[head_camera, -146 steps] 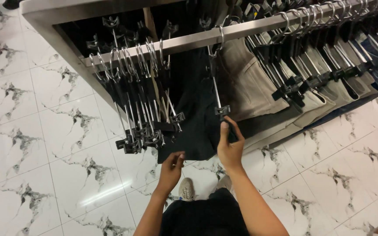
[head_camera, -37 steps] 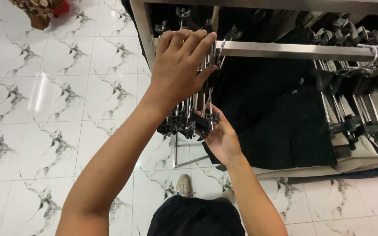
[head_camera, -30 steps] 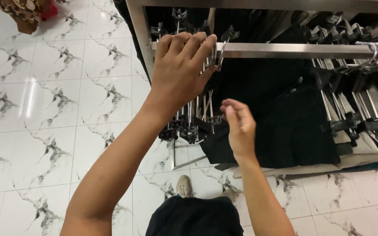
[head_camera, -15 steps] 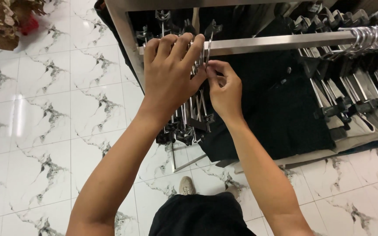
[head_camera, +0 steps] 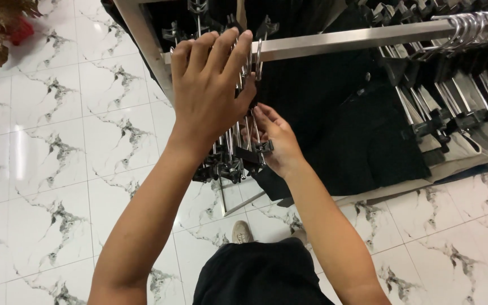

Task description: Picking up a pair of pants and carefully clipping them onto a hanger on a clothing rack.

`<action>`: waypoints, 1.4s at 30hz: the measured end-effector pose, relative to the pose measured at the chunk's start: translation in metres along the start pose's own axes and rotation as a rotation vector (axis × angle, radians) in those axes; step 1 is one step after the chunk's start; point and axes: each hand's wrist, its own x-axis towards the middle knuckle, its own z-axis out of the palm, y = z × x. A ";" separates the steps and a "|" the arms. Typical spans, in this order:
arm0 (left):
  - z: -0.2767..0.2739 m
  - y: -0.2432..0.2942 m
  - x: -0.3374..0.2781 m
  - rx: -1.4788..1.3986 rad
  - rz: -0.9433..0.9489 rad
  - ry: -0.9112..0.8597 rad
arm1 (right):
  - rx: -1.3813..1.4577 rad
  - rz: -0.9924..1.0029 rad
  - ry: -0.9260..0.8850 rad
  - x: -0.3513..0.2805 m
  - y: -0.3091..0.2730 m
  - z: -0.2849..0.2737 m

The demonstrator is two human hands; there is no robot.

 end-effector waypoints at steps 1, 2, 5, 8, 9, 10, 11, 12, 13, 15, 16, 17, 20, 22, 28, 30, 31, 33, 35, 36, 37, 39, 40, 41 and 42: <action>-0.004 -0.001 -0.003 -0.002 -0.003 -0.002 | -0.002 0.003 0.003 -0.004 0.002 -0.005; -0.008 -0.003 -0.006 -0.228 0.033 -0.017 | 0.044 0.028 -0.040 -0.009 0.004 -0.010; -0.031 -0.003 -0.018 -0.677 0.053 -0.069 | 0.098 0.027 -0.173 -0.017 0.014 -0.028; -0.058 0.004 -0.020 -1.013 0.097 -0.220 | 0.087 0.013 -0.294 -0.016 0.023 -0.051; -0.068 0.007 -0.020 -1.116 0.153 -0.340 | 0.067 0.032 -0.329 -0.015 0.027 -0.058; -0.069 0.011 -0.020 -1.115 0.147 -0.344 | 0.068 0.039 -0.328 -0.016 0.029 -0.061; -0.070 0.015 -0.020 -1.129 0.167 -0.474 | 0.027 0.009 -0.359 -0.015 0.031 -0.064; -0.072 0.019 -0.020 -1.140 0.187 -0.604 | -0.014 -0.022 -0.391 -0.014 0.033 -0.067; -0.070 0.020 -0.019 -1.138 0.182 -0.606 | -0.014 -0.017 -0.392 -0.019 0.029 -0.055; -0.066 0.021 -0.014 -1.004 0.188 -0.825 | -0.142 -0.009 -0.189 -0.027 0.019 -0.033; -0.064 0.023 -0.015 -1.002 0.187 -0.825 | -0.141 -0.009 -0.192 -0.023 0.018 -0.035; -0.063 0.024 -0.015 -0.946 0.192 -0.813 | -0.088 0.029 -0.181 -0.020 0.018 -0.036; -0.052 0.034 -0.020 -0.832 0.223 -0.808 | -0.113 0.100 -0.090 -0.023 0.009 -0.026; -0.043 0.041 -0.023 -0.772 0.245 -0.813 | -0.194 0.136 -0.011 -0.019 0.009 -0.025; -0.044 0.042 -0.012 -0.663 0.156 -1.022 | 0.032 -0.016 -0.062 -0.002 0.008 -0.045; -0.052 0.039 -0.006 -0.732 0.084 -1.029 | -0.033 -0.001 -0.092 0.007 0.012 -0.055; -0.053 0.039 -0.004 -0.732 0.081 -1.031 | -0.033 0.002 -0.093 -0.003 0.008 -0.046; -0.055 0.040 -0.001 -0.717 0.058 -1.081 | -0.102 -0.035 -0.049 -0.024 -0.002 -0.029; -0.060 0.042 0.009 -0.694 0.057 -1.159 | -0.067 -0.014 -0.052 -0.020 0.000 -0.038; -0.063 0.043 0.013 -0.671 0.057 -1.235 | -0.032 0.006 -0.055 -0.018 0.002 -0.042; -0.058 0.044 0.011 -0.672 0.057 -1.236 | -0.032 0.007 -0.055 -0.017 0.002 -0.045; -0.047 0.047 0.008 -0.579 0.081 -1.258 | -0.065 -0.006 -0.030 -0.017 0.002 -0.053; -0.046 0.048 0.009 -0.581 0.084 -1.256 | -0.065 -0.008 -0.028 -0.019 -0.001 -0.055; -0.046 0.049 0.010 -0.545 0.089 -1.284 | -0.085 -0.016 -0.017 -0.020 -0.003 -0.058; -0.046 0.049 0.011 -0.508 0.094 -1.311 | -0.105 -0.024 -0.006 -0.022 -0.005 -0.060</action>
